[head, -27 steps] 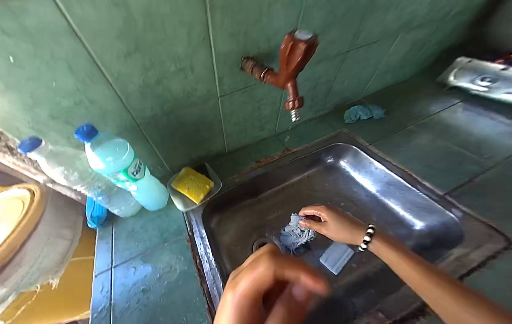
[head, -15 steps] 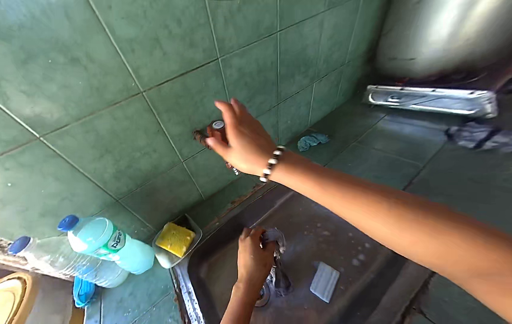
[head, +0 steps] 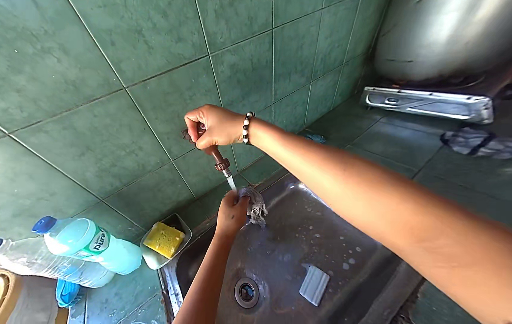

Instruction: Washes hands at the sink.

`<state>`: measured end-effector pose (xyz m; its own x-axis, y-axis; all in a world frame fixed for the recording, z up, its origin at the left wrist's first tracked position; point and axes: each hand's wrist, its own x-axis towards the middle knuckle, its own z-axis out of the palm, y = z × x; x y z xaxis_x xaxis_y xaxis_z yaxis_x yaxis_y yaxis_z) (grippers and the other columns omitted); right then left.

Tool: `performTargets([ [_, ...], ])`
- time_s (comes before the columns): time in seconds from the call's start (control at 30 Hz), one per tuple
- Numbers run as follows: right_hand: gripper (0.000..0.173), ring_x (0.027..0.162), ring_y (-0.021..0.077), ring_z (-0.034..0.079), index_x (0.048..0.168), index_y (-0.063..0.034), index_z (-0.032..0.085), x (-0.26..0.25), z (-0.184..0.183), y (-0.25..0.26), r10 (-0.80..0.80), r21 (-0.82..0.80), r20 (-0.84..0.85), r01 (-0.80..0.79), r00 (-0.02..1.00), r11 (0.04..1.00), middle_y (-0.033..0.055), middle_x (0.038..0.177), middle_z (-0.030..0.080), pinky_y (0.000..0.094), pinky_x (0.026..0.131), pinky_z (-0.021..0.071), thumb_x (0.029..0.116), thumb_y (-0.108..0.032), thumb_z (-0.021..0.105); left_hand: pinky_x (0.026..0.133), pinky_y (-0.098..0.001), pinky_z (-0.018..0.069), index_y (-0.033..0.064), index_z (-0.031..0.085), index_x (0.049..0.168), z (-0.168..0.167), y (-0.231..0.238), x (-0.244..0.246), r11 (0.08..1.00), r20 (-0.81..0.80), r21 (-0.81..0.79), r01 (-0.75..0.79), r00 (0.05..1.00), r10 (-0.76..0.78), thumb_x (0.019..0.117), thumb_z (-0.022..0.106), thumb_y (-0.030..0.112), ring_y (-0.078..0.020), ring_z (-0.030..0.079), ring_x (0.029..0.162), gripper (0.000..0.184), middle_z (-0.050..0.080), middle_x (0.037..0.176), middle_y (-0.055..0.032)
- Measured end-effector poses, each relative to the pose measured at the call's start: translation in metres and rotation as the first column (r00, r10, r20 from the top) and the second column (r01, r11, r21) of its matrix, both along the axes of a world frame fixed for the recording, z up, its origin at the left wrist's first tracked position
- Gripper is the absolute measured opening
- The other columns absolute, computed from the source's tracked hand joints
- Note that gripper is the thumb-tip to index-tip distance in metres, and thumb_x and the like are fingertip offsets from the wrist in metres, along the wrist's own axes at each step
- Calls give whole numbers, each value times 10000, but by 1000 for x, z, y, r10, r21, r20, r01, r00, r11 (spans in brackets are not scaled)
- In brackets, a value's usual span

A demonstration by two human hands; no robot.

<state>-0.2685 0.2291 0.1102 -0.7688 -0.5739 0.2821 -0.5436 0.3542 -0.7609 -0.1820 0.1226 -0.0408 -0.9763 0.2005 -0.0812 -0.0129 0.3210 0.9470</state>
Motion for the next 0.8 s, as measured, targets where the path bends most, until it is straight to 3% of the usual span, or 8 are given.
performTargets([
  [0.07, 207, 544, 81, 547, 853, 3, 556, -4, 2, 3, 82, -4, 37, -82, 996, 997, 43, 725, 558, 227, 514, 499, 782, 178, 639, 736, -406, 462, -22, 610, 1137, 0, 2, -4, 994, 92, -4, -106, 990, 105, 1060, 511, 140, -205, 553, 808, 205, 601, 917, -138],
  [0.17, 244, 552, 60, 540, 816, -30, 531, -7, 5, 5, 143, -23, 64, -142, 988, 990, 16, 704, 546, 201, 508, 484, 757, 193, 610, 668, -348, 462, 55, 501, 1406, -11, -2, -8, 990, 95, 112, -86, 993, 75, 1056, 460, 86, -167, 536, 767, 354, 610, 983, -133],
  [0.23, 222, 557, 68, 551, 835, -20, 545, -6, 3, 6, 141, -46, 59, -138, 988, 989, 23, 714, 557, 210, 516, 497, 782, 186, 608, 614, -296, 465, 52, 567, 1335, -17, -1, -6, 980, 111, 196, -46, 994, 25, 1047, 430, 35, -131, 548, 716, 320, 623, 955, -101],
  [0.33, 149, 573, 89, 563, 930, 16, 587, 0, -7, 5, 63, -71, -17, -64, 998, 995, 59, 784, 584, 231, 540, 507, 843, 136, 608, 652, -305, 518, 22, 616, 1170, -19, 0, 2, 959, 228, 279, -39, 973, -27, 1045, 390, -4, -143, 599, 742, 259, 643, 946, -88],
  [0.43, 135, 794, 151, 611, 1058, 42, 638, 11, -8, 2, -56, 63, -158, 67, 986, 996, 138, 1082, 561, 276, 691, 551, 924, 50, 630, 644, -316, 508, 24, 590, 1107, -18, 4, 9, 908, 348, 372, -190, 936, 53, 1014, 415, -15, -157, 593, 737, 202, 631, 937, -92],
  [0.53, 154, 953, 233, 620, 1105, 12, 657, 15, -5, -1, -102, 245, -313, 184, 944, 952, 165, 1153, 564, 365, 837, 537, 965, -47, 628, 733, -402, 526, 44, 503, 1079, -15, 1, 12, 732, 488, 531, -426, 860, 146, 984, 379, -28, -209, 583, 814, 172, 569, 961, -112],
  [0.7, 352, 1113, 403, 644, 1313, -8, 595, 33, 7, -31, -333, 503, -413, 518, 847, 692, 260, 1317, 562, 530, 906, 532, 1076, -250, 498, 804, -447, 512, 47, 480, 1078, 2, -7, 26, 590, 539, 590, -551, 813, 221, 998, 331, -26, -245, 575, 892, 184, 551, 1026, -128],
  [0.8, 361, 1175, 434, 619, 1363, 54, 555, 45, 21, -61, -537, 598, -363, 632, 762, 493, 286, 1380, 527, 561, 875, 538, 1048, -111, 487, 789, -410, 515, 75, 472, 1012, 18, -11, 40, 602, 499, 605, -522, 837, 225, 1014, 334, -15, -218, 589, 857, 165, 565, 958, -97],
])
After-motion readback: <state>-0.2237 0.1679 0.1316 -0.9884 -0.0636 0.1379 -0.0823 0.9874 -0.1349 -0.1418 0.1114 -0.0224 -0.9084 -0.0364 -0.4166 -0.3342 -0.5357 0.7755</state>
